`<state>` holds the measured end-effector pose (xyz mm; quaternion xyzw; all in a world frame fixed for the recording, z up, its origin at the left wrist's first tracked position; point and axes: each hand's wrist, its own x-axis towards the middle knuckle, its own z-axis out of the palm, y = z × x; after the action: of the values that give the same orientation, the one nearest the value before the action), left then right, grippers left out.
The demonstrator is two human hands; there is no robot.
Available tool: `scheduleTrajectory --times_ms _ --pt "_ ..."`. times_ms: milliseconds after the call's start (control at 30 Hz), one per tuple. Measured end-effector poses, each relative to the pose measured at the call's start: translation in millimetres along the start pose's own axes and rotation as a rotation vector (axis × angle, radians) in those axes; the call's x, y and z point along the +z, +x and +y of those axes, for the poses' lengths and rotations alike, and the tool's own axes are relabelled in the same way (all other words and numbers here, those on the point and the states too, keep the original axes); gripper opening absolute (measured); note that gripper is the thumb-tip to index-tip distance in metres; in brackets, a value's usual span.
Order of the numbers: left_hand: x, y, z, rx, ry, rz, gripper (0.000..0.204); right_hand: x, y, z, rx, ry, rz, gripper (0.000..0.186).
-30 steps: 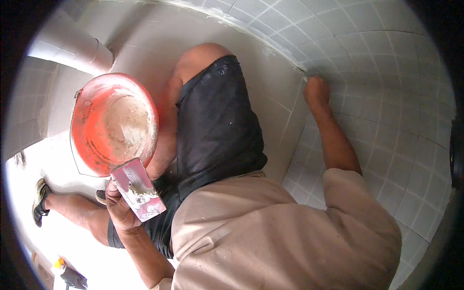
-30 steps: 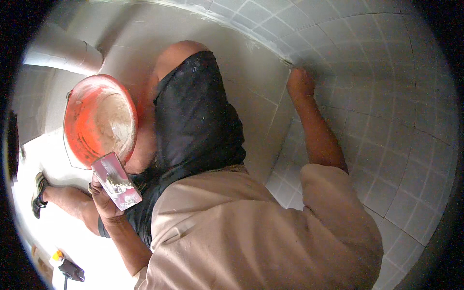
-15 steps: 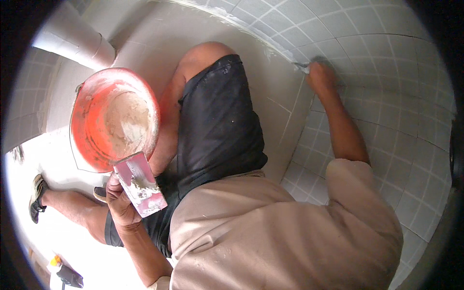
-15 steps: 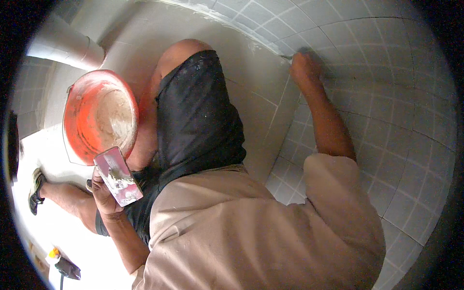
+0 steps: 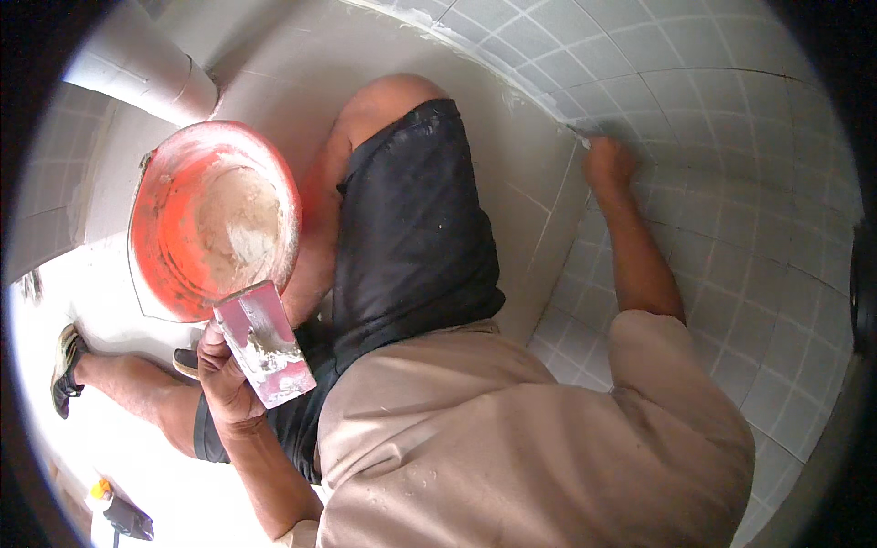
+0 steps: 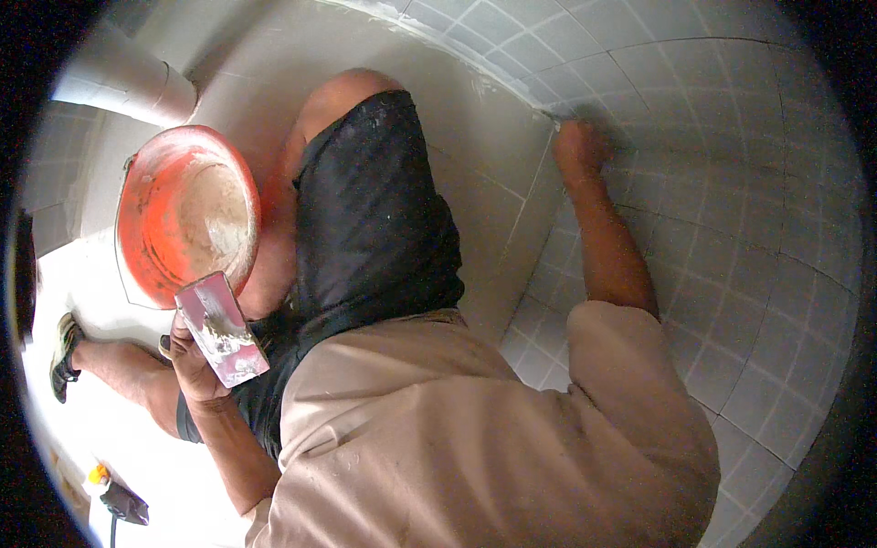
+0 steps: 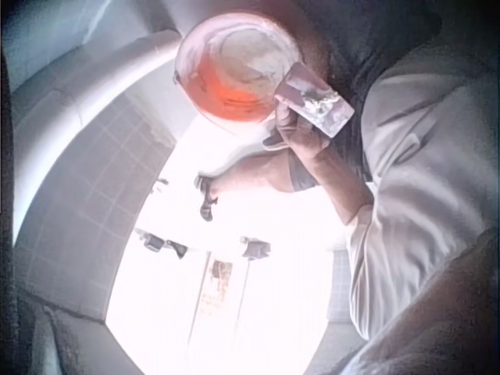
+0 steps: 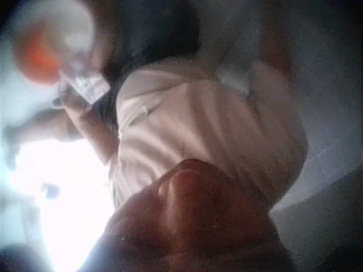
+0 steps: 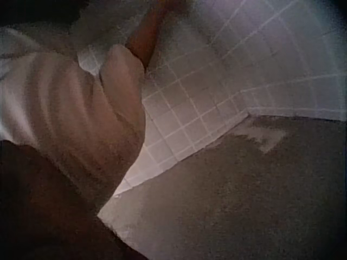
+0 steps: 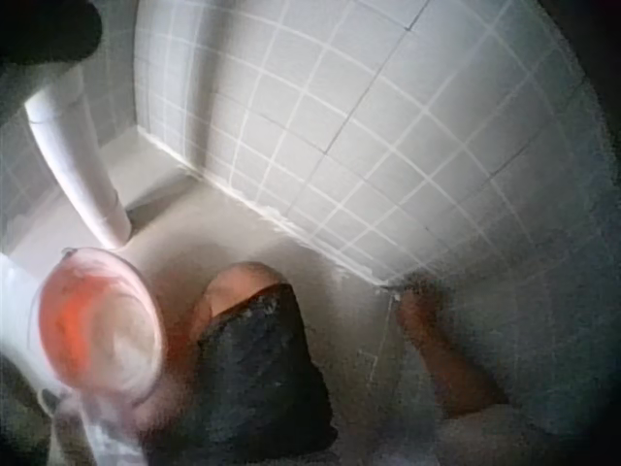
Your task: The person applies grout to the joints of wall tiles using a small spatula and a rectangular applicator, taking material from a bucket.
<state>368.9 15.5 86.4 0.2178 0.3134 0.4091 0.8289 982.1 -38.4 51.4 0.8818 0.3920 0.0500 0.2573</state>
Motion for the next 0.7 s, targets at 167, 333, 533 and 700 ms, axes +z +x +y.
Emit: scheduleTrajectory --times_ms 167,333,533,700 --pt "2 0 2 0.031 0.000 0.006 0.046 -4 -19 3 0.060 0.167 0.096 0.018" --pt "6 0 1 -0.001 -0.015 0.007 0.047 9 -25 25 -0.005 0.063 0.165 0.017" --pt "11 3 4 -0.043 -0.001 0.015 0.046 15 -1 29 0.005 0.020 0.019 0.021" --pt "22 5 5 -0.055 -0.005 0.015 0.046 -42 10 45 -0.058 -0.044 -0.043 0.022"
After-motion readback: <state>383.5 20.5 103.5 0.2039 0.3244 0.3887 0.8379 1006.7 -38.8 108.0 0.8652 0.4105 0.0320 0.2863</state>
